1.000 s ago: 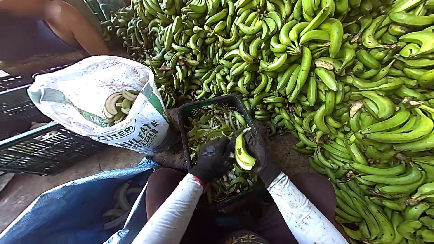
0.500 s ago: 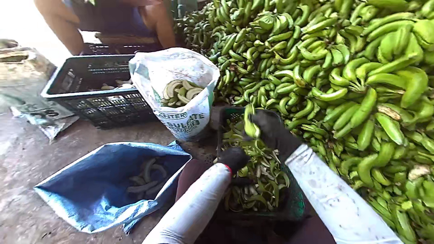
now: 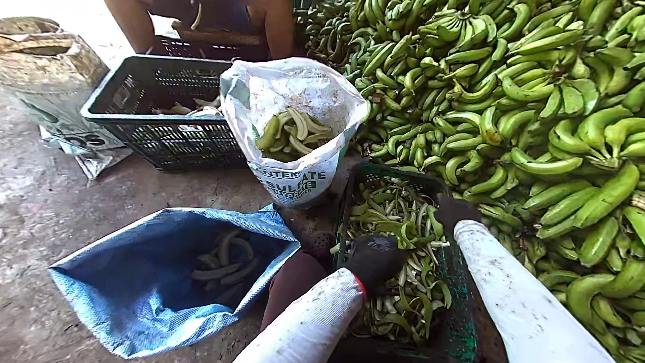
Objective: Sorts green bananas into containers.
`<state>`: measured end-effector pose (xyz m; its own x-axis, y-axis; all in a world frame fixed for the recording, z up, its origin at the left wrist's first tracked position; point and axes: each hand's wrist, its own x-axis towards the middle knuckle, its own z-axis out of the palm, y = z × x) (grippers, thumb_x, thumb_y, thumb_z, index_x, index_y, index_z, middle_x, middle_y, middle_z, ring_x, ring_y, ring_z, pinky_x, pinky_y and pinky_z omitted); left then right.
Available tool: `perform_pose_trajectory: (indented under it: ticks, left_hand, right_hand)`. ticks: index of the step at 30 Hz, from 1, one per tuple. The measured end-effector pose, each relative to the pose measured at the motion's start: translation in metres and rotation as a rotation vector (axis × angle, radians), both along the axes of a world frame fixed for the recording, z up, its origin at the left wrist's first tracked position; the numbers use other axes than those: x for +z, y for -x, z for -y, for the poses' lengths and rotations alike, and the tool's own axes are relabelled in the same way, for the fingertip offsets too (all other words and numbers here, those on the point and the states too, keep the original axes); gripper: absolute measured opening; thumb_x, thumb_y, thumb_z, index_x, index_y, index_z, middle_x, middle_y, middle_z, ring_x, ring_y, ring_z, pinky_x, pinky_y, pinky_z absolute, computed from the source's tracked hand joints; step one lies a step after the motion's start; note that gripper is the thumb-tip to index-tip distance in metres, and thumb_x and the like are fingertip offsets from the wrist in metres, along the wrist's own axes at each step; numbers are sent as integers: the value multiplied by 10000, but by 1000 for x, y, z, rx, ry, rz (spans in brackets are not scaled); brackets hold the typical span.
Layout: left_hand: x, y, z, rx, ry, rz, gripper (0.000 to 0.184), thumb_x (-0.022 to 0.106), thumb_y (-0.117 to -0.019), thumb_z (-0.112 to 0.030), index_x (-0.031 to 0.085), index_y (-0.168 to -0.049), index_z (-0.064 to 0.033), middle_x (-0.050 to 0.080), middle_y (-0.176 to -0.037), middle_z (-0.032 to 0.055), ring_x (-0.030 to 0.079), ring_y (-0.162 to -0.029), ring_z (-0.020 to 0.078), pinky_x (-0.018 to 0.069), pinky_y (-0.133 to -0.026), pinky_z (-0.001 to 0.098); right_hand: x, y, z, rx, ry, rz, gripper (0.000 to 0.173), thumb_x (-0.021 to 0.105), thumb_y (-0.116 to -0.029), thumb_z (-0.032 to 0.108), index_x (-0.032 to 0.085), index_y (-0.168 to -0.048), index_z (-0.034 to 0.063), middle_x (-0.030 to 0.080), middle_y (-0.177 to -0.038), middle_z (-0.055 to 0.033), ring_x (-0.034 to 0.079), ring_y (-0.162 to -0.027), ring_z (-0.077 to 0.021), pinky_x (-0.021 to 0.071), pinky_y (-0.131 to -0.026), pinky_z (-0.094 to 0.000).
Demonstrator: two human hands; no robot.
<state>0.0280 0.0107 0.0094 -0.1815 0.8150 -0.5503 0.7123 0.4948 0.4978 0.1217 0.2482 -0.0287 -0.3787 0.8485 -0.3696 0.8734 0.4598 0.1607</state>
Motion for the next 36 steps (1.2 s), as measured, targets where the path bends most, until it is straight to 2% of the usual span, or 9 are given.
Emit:
perform_pose_trajectory:
  ticks: [3,9,15,18,21,23,29,32,36]
  left_hand:
    - [7,0,-1,-9,9,25,530,382,-1074,-498,612,-1266,-61,669,-1216,192,624,-1196,373,473,-978,604]
    - [6,-2,-10,-74,16,-2,543,353,-1080,-515,608,-1264,-72,679,-1184,176,641,-1168,357,485,-967,583]
    - [3,5,-12,38,-77,13,565,316,-1086,-536,616,-1274,-95,685,-1166,161,652,-1144,340,494,-963,581]
    - [-13,8,-11,153,-337,60,542,334,-1080,-548,653,-1251,-145,706,-1061,124,685,-1022,296,527,-905,559]
    - [-18,4,-12,230,-577,268,453,395,-1087,-479,667,-1297,-184,697,-964,71,661,-871,201,536,-822,460]
    - [-18,-10,-12,245,-656,468,424,416,-1081,-456,659,-1275,-168,653,-904,14,607,-773,109,520,-731,333]
    - [-22,-64,-3,144,-874,670,457,451,-1060,-418,616,-1345,-101,676,-981,13,623,-819,68,546,-770,284]
    - [-21,-75,0,121,-886,639,546,443,-1069,-394,483,-1514,-80,697,-1049,84,643,-851,94,553,-823,315]
    - [-20,-85,5,122,-883,620,522,436,-1074,-357,514,-1480,-39,694,-1101,102,637,-879,81,541,-840,294]
  right_hand:
    - [-39,-17,-4,35,3,96,773,759,-859,282,438,-1538,99,505,-1461,-288,483,-1339,-506,416,-1013,-720]
    - [-99,-13,-32,36,-68,116,841,802,-783,220,436,-1540,191,559,-1391,-261,508,-1288,-509,480,-915,-698]
    - [-75,-24,-13,-168,-3,-14,885,759,-827,365,360,-1551,47,558,-1385,-286,571,-1246,-474,479,-956,-670]
    - [-52,-69,-8,-294,106,-415,821,760,-856,344,390,-1543,86,616,-1305,-273,615,-1174,-448,487,-950,-665]
    - [-15,-110,20,-496,352,-1186,609,648,-945,87,409,-1504,117,645,-1152,-163,656,-907,-238,571,-780,-412]
    - [1,-126,41,-541,471,-1599,417,524,-1031,158,469,-1444,146,673,-1054,-111,674,-808,-189,587,-707,-356]
    - [23,-118,86,-548,471,-1881,381,539,-1042,384,573,-1357,173,673,-1037,-99,676,-785,-216,597,-636,-393]
    - [28,-116,107,-584,498,-1931,358,514,-1051,377,590,-1286,119,669,-928,-108,667,-688,-209,596,-578,-388]
    - [31,-116,126,-698,505,-1980,329,574,-1035,322,619,-1242,71,672,-952,-146,683,-718,-248,611,-591,-427]
